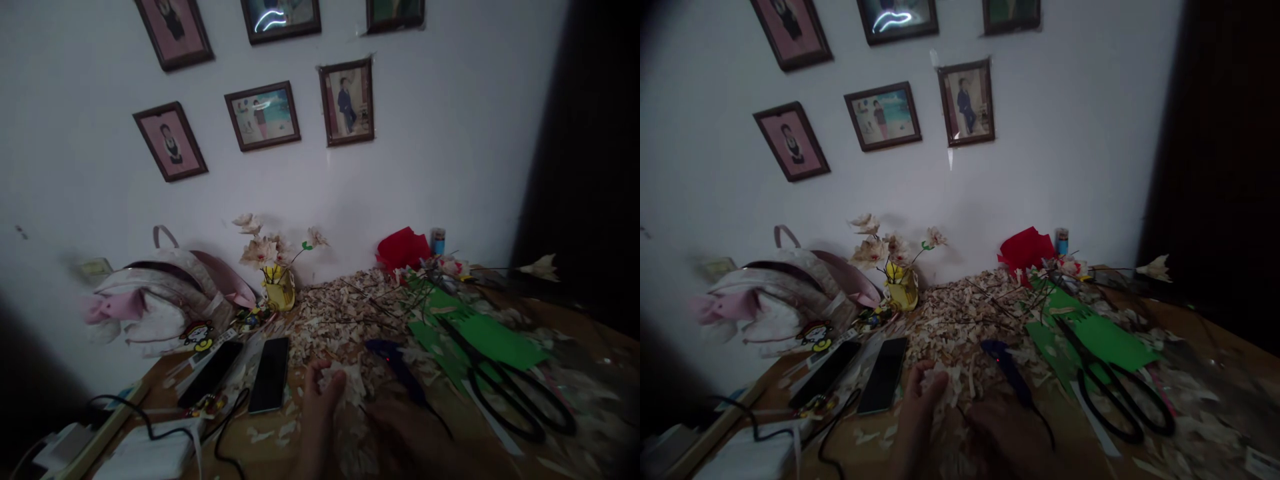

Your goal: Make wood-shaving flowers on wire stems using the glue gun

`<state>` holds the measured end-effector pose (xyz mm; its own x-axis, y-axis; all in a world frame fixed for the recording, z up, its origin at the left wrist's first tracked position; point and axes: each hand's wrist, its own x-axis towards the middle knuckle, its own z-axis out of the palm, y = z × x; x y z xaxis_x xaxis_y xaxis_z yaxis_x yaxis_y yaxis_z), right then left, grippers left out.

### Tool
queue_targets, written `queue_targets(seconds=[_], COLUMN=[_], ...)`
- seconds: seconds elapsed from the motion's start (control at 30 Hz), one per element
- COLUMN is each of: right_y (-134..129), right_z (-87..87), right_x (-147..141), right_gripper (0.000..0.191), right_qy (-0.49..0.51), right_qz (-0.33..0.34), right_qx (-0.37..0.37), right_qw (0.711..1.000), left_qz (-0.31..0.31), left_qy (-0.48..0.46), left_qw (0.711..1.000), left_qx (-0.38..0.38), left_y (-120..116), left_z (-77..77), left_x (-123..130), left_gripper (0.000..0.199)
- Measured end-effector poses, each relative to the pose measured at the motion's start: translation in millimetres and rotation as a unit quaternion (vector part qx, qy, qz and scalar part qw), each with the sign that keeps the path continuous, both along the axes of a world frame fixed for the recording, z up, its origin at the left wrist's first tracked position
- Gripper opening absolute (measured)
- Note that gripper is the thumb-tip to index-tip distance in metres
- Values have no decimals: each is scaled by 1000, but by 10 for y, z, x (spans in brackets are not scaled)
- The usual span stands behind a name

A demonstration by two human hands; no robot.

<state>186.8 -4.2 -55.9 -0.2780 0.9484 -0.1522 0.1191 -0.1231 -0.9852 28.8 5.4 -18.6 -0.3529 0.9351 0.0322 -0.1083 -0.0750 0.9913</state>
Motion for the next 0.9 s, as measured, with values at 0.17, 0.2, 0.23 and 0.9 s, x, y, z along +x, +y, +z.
queue_targets(seconds=[0.17,0.2,0.23,0.9], right_y=[-30,-51,-71,-160], right_z=[261,314,352,511], right_x=[0,-14,-30,-149], right_gripper=[25,27,27,24], right_qy=[-59,-51,-46,-26], right_qz=[-38,-34,-34,-85], right_qx=[96,107,112,76], right_qw=[993,992,992,993], left_qz=[35,29,24,-1], left_qy=[60,67,73,43], left_qw=[995,995,994,995], left_qx=[69,74,75,88], left_y=[-20,-36,-52,-197], left_z=[46,59,73,145], left_x=[-11,-4,5,106], left_gripper=[29,28,27,29])
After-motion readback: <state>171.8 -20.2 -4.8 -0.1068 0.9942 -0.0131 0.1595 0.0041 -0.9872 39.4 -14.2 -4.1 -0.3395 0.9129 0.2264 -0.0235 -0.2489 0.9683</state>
